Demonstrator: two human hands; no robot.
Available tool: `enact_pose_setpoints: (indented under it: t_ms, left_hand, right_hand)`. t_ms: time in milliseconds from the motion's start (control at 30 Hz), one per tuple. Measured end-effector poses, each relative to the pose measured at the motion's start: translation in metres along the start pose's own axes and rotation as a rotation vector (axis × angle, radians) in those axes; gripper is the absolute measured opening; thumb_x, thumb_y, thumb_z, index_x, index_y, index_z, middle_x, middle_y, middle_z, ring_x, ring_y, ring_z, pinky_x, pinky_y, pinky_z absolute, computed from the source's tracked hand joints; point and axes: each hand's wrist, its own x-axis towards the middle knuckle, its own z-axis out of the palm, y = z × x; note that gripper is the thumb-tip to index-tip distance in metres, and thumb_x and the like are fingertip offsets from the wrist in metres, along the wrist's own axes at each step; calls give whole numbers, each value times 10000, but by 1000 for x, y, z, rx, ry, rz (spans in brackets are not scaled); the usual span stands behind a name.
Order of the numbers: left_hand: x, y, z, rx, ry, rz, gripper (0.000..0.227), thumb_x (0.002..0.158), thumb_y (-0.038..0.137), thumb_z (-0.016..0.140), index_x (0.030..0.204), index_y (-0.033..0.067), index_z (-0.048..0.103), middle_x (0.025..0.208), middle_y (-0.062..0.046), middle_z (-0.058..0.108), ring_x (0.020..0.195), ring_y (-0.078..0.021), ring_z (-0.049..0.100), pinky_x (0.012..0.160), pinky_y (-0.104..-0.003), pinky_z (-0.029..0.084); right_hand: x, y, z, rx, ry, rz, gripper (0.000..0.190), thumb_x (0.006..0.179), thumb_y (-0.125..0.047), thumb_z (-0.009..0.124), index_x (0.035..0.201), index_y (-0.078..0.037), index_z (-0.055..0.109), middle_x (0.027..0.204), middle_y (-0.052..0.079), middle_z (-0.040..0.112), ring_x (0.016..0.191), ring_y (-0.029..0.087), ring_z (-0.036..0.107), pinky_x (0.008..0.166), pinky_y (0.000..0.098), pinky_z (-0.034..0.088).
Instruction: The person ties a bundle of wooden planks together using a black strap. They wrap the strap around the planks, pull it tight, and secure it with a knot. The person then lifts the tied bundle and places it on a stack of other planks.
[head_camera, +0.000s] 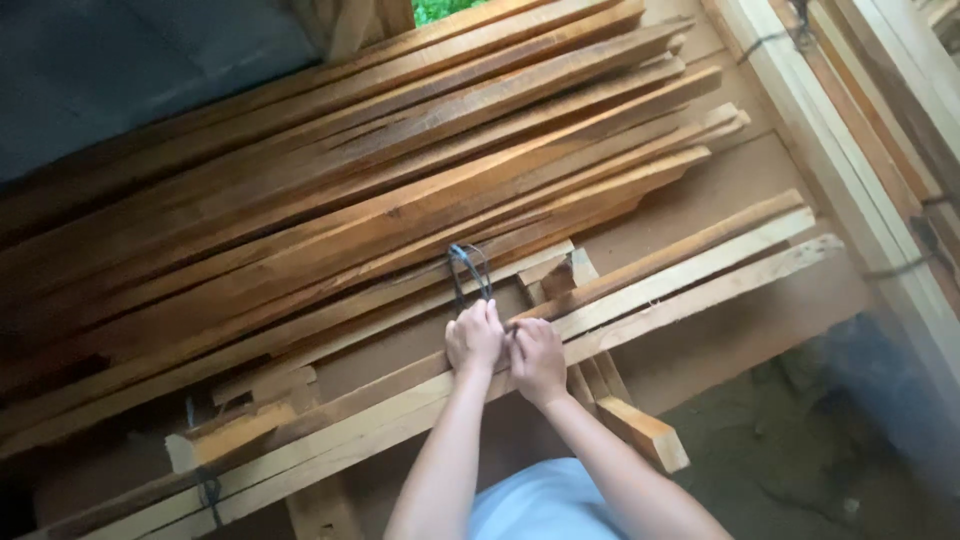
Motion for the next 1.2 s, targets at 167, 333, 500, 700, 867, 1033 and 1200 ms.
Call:
enact_pose_setpoints:
  t_ms: [167,333,500,700,867,1033,1200]
  left_hand:
    - [4,-16,40,162,306,102,321,1054,342,488,785,243,634,762,16,728,864,-202,697,838,-447,499]
    - [8,-26,53,179,363,100,337,1053,382,496,749,272,589,721,51,697,857,-160,664,833,-430,478]
    - [13,-28,54,73,406,168,338,1025,390,565,718,247,553,652,24,618,788,-179,642,768,-381,477]
    - [7,-29,46,26,310,115,428,1061,468,520,703,234,529,689,0,620,828,-209,640,778,-369,493]
    - [6,-18,19,-48,84,-10,458,1059,554,459,733,273,614,725,22,679,866,-200,687,767,-387,534]
    - [40,-40,50,-122,-233,-279,460,987,618,461,708,356,717,737,157,741,969,-95,738,820,-309,554]
    - [75,-74,103,-884,-385,-651,302,971,142,625,852,-93,772,820,-247,747,744,-266,771,661,-342,642]
  right_hand:
    - [9,1,18,14,45,65,144,988,-218,630,871,-158,690,954,7,687,1022,219,665,965,396,443]
    - [17,-6,17,60,75,31,204,1015,-207,603,826,-162,665,894,-14,705,949,200,687,977,400,447]
    - [26,-12,43,312,13,499,358,1073,-197,564,740,-96,647,807,87,725,956,286,711,1103,390,363]
    - [-6,-13,40,631,-23,598,294,1064,-200,580,797,-125,678,883,71,756,1102,295,691,1172,426,297]
    - [-6,-11,3,381,-18,187,217,992,-209,662,803,-114,710,1018,33,706,1107,292,637,1034,427,433]
    - [-12,-17,9,74,64,17,262,982,-341,632,786,-180,694,1171,-68,637,1167,191,600,933,352,457]
    - [-15,-11,15,-26,32,-42,102,910,-296,682,872,-207,715,1183,-74,649,1183,190,609,869,350,468]
